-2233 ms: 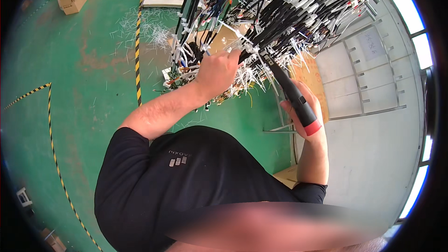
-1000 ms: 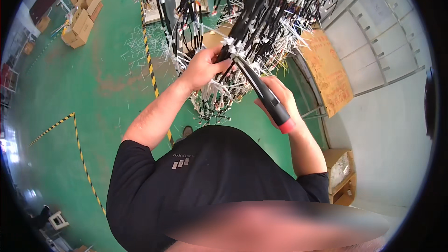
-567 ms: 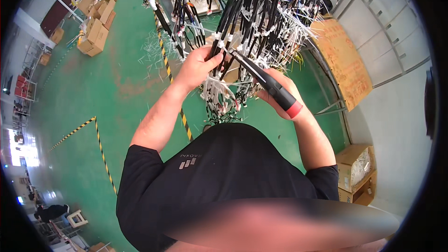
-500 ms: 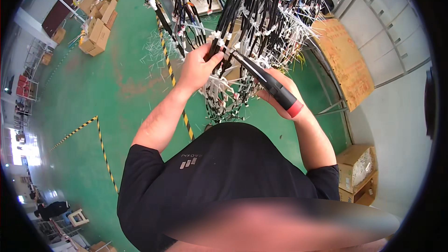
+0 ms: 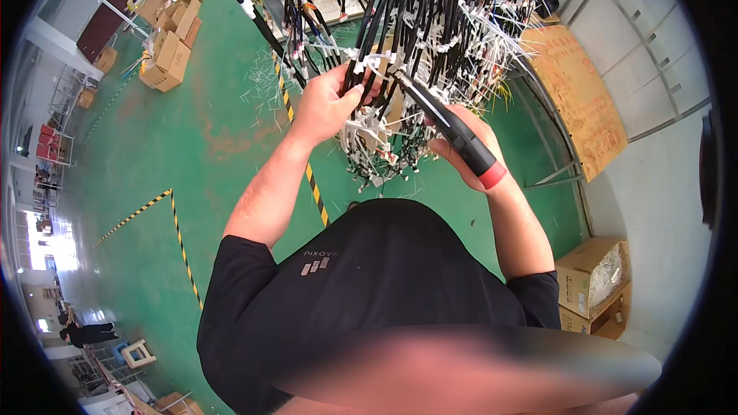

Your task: Tighten and trim cable ties on wire bundles using a specialized tensioning tool.

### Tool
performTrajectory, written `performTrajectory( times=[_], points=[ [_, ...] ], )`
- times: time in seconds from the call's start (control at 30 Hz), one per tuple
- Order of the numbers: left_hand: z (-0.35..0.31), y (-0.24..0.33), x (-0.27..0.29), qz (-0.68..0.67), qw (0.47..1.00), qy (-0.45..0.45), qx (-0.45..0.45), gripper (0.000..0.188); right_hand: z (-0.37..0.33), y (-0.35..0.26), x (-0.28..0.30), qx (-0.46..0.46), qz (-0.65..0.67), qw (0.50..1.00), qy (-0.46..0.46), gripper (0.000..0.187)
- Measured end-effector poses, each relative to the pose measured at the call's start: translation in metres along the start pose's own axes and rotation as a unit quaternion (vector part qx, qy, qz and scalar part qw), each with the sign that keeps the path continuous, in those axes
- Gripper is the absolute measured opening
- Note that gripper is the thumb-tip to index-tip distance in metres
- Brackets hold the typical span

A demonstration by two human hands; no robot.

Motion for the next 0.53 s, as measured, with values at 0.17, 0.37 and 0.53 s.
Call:
performTrajectory(
  times=[0.17,0.37,0.53],
  points=[
    [-0.002,-0.017,0.006,-0.049,0.998,0.001,0.041,0.022,0.008,-0.01,0.009,0.064,-0.052,0.997,0.002,0.041],
    [0.003,-0.015,0.004,-0.177,0.981,-0.028,0.071,0.016,0.015,-0.022,0.007,0.03,-0.089,0.995,-0.042,0.048],
    [0.012,-0.022,0.009,-0.154,0.977,-0.104,0.103,0.024,0.016,-0.024,0.006,0.018,-0.088,0.995,-0.049,0.05]
  ],
)
Point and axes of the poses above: each hand's wrist, its own z-axis towards the middle knuckle, its own x-axis out of the back of the hand, y = z × x, the point moved 4 cm from there along z, towards the middle knuckle, and after that the axes turned 9 degrees about z, right-handed, at the moved point
